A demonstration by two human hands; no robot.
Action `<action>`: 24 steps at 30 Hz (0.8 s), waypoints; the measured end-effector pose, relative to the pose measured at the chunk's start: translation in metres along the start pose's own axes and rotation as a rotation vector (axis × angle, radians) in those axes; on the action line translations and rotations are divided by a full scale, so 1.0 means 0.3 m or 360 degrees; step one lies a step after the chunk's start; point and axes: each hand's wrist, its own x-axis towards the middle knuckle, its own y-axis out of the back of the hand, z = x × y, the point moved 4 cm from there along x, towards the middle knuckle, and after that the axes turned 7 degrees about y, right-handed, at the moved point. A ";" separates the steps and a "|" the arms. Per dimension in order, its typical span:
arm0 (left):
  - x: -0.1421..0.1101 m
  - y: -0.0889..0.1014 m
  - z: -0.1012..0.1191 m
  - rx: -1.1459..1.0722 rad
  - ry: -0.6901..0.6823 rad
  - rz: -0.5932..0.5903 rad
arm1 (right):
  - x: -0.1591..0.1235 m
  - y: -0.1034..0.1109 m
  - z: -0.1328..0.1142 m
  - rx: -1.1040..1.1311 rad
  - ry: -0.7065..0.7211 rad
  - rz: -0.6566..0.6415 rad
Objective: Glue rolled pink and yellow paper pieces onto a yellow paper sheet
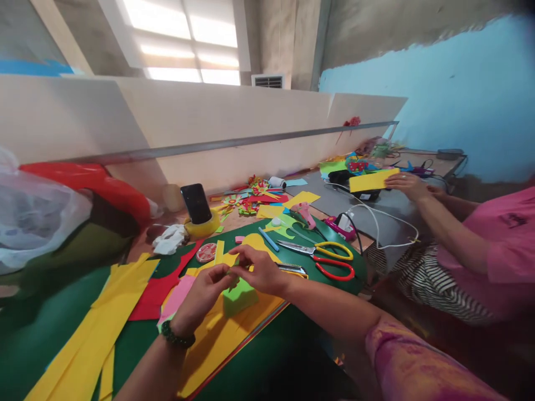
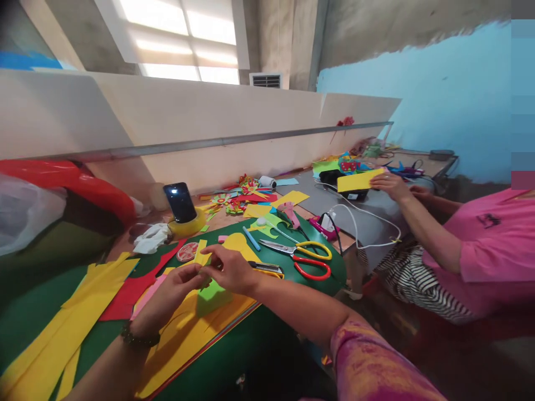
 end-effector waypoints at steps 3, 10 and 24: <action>0.000 -0.001 0.002 0.0021 -0.0002 0.0030 | -0.005 0.006 -0.012 0.0030 0.0000 0.0019; -0.017 -0.020 0.006 -0.0059 0.0061 -0.0011 | -0.031 0.023 -0.053 0.0015 -0.0035 0.0012; 0.011 0.028 -0.029 -0.0362 0.0136 0.0313 | -0.011 0.109 -0.332 0.0835 -0.0267 -0.0752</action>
